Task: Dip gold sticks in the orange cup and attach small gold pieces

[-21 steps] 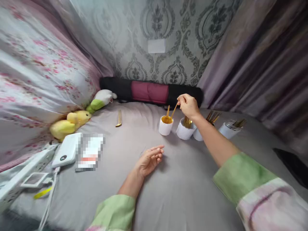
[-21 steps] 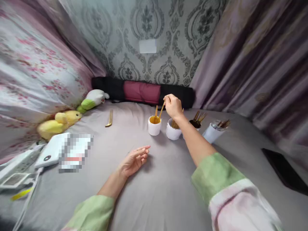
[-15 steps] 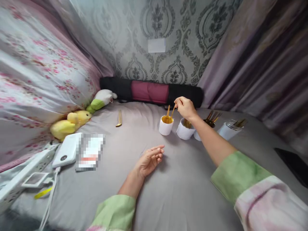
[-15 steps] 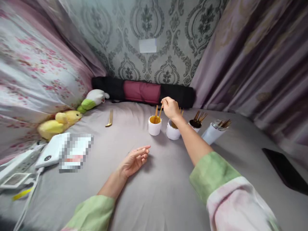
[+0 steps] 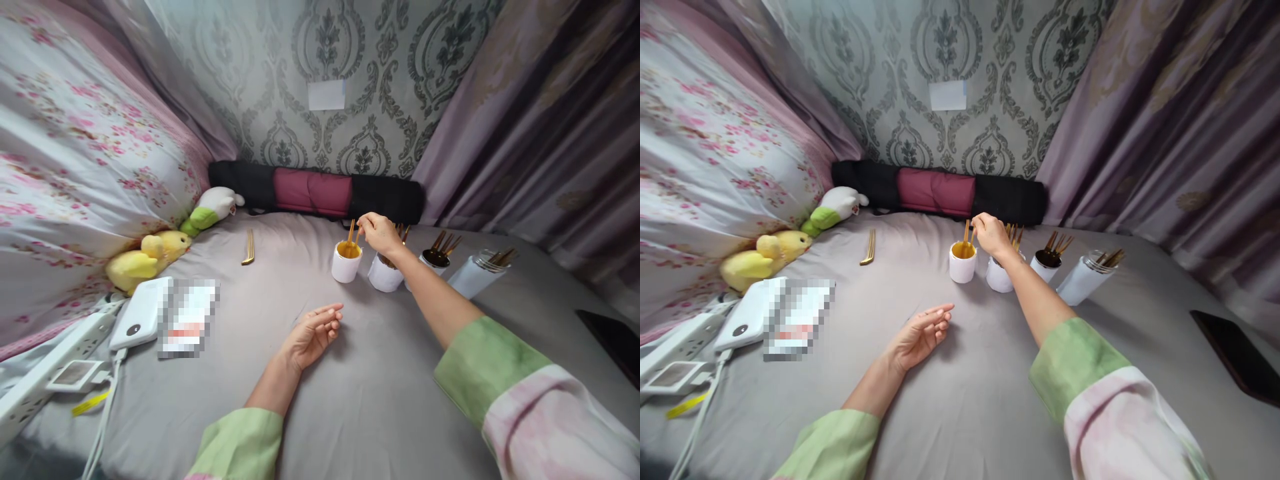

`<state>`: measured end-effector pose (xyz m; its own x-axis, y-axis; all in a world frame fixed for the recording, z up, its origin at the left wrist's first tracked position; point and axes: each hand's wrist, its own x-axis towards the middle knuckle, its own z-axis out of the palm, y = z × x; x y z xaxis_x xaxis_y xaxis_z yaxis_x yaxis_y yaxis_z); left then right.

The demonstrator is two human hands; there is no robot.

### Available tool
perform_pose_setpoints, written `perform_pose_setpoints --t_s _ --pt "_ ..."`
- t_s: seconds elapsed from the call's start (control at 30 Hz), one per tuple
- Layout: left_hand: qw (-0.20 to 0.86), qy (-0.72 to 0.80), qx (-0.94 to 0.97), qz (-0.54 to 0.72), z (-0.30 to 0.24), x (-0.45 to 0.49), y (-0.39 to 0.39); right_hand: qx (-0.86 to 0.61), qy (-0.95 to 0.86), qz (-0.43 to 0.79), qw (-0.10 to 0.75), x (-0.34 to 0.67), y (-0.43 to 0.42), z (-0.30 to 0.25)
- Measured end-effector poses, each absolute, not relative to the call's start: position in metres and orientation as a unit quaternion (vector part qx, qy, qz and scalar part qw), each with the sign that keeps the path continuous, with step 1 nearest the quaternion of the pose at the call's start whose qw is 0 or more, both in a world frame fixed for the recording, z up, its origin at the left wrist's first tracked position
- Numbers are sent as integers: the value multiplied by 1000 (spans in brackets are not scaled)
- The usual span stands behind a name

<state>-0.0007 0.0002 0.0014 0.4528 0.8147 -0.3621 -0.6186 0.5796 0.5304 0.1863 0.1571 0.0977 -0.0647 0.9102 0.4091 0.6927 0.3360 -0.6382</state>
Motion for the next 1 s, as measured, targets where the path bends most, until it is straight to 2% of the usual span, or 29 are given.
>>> perform_pose_setpoints --t_s 1.0 --pt "837 292 171 430 -1 -1 1 -577 -700 162 389 186 155 88"
